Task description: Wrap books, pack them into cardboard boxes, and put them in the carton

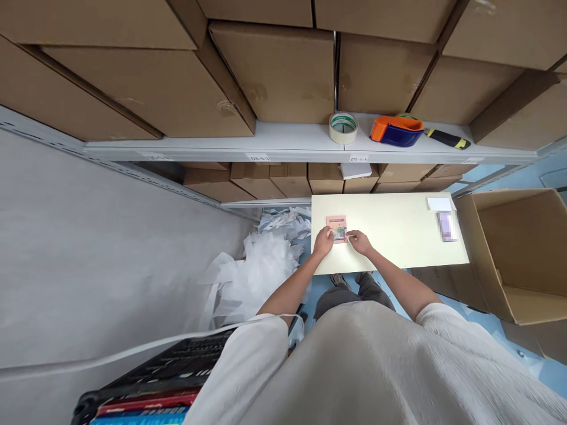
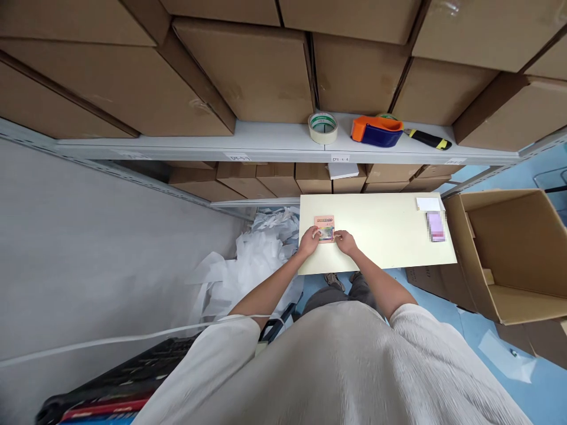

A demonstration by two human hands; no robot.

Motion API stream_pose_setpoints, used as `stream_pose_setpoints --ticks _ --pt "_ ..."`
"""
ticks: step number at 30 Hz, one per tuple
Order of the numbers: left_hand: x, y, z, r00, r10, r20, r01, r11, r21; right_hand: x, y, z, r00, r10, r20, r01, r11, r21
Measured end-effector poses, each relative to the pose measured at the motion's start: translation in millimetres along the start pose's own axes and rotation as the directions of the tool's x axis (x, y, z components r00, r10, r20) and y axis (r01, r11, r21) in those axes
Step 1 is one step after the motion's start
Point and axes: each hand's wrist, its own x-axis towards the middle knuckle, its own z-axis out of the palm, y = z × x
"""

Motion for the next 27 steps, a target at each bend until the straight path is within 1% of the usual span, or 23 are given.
stream_pose_setpoints --ticks 3,6,8,10,13,16,19,24,27 --pt "-11.1 3.2 -3.2 0.993 0.083 0.086 -0.092 0.990 0.109 -2.2 -1.9 5.4 0.997 -0.051 0.050 0.056 0.994 -0.093" --pt "-23.8 2.9 -7.5 0.962 0.171 0.211 -0.217 0.952 0.215 -6.7 -3.7 7.8 0.985 -0.114 0.126 0.139 0.966 -0.216" --pt "-30.6 0.3 -9.9 0.943 0.200 0.265 -0.269 0.927 0.259 -10.1 -4.8 7.9 0.969 -0.149 0.199 0.208 0.924 -0.321" --pt "-34.1 -3.1 -11.8 0.934 0.208 0.289 -0.293 0.910 0.294 -12.3 -6.5 7.9 0.946 -0.170 0.276 0.277 0.864 -0.421" --pt "-31.8 -7.7 -14.4 0.940 0.173 0.295 -0.271 0.902 0.336 -10.2 -11.0 10.1 0.921 -0.165 0.354 0.342 0.777 -0.529" --pt "-22.2 -11.5 -18.9 0.948 0.123 0.295 -0.227 0.907 0.354 -0.8 -18.1 15.8 0.914 -0.138 0.381 0.353 0.730 -0.585" --pt "-9.6 -15.0 -26.1 0.953 0.092 0.288 -0.198 0.908 0.368 14.3 -27.9 22.5 0.914 -0.117 0.388 0.347 0.721 -0.599" --pt "11.0 -17.5 -39.0 0.960 0.054 0.273 -0.164 0.902 0.399 40.8 -48.6 31.1 0.921 -0.068 0.383 0.304 0.742 -0.597" --pt "21.5 -16.8 -45.0 0.965 0.030 0.260 -0.143 0.892 0.428 51.4 -62.0 33.7 0.915 -0.016 0.402 0.296 0.705 -0.645"
